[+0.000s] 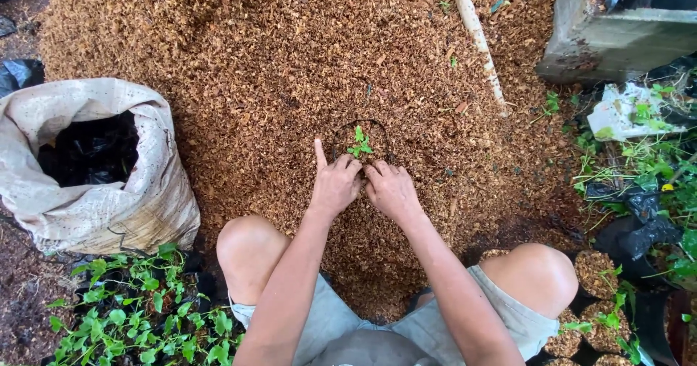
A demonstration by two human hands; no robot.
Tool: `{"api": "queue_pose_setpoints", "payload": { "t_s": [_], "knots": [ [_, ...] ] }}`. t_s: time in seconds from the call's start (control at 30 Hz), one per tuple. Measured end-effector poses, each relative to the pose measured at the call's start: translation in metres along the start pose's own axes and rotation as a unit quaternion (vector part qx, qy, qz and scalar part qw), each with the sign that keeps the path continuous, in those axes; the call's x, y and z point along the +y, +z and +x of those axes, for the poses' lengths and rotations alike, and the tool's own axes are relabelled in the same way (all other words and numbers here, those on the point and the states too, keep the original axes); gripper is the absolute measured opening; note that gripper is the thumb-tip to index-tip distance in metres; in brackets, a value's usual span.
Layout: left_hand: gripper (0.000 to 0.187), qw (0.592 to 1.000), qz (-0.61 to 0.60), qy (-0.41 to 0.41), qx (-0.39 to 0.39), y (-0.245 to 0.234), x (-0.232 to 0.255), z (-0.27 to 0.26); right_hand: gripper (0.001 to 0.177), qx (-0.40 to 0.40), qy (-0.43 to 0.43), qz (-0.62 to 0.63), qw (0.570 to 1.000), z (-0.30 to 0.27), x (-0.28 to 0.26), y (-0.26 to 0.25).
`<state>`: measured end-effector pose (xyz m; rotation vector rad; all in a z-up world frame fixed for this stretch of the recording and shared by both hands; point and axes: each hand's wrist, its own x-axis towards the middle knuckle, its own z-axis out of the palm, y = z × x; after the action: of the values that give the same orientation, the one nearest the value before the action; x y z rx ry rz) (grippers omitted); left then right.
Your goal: Transplanting small seedlings into black plastic nursery bags using an organic substrate like rice husks.
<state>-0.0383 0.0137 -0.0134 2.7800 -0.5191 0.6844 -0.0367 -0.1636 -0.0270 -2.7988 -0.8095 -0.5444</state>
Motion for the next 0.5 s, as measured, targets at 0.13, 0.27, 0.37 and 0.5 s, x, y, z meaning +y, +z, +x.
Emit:
{"api": "queue_pose_setpoints", "payload": {
  "t_s": [0.13, 0.27, 0.37, 0.5],
  "knots": [
    [0.011, 0.995, -0.078, -0.042, 0.046, -0.004, -0.008, 0.003, 0.025, 0.031, 0.012, 0.037, 0.999, -0.004, 0.006, 0.01],
    [0.022, 0.988, 0.003, -0.138, 0.072, -0.001, -0.018, 0.011, 0.026, 0.079, 0.03, 0.052, 0.995, 0.002, 0.001, -0.005],
    [0.031, 0.985, -0.001, -0.171, 0.007, -0.001, -0.014, 0.014, 0.029, 0.061, 0.048, 0.067, 0.995, 0.0, 0.003, -0.002],
    [0.042, 0.977, -0.042, -0.195, -0.074, 0.014, -0.022, 0.018, 0.022, 0.114, 0.113, 0.126, 0.979, -0.002, 0.018, 0.027]
  ]
}}
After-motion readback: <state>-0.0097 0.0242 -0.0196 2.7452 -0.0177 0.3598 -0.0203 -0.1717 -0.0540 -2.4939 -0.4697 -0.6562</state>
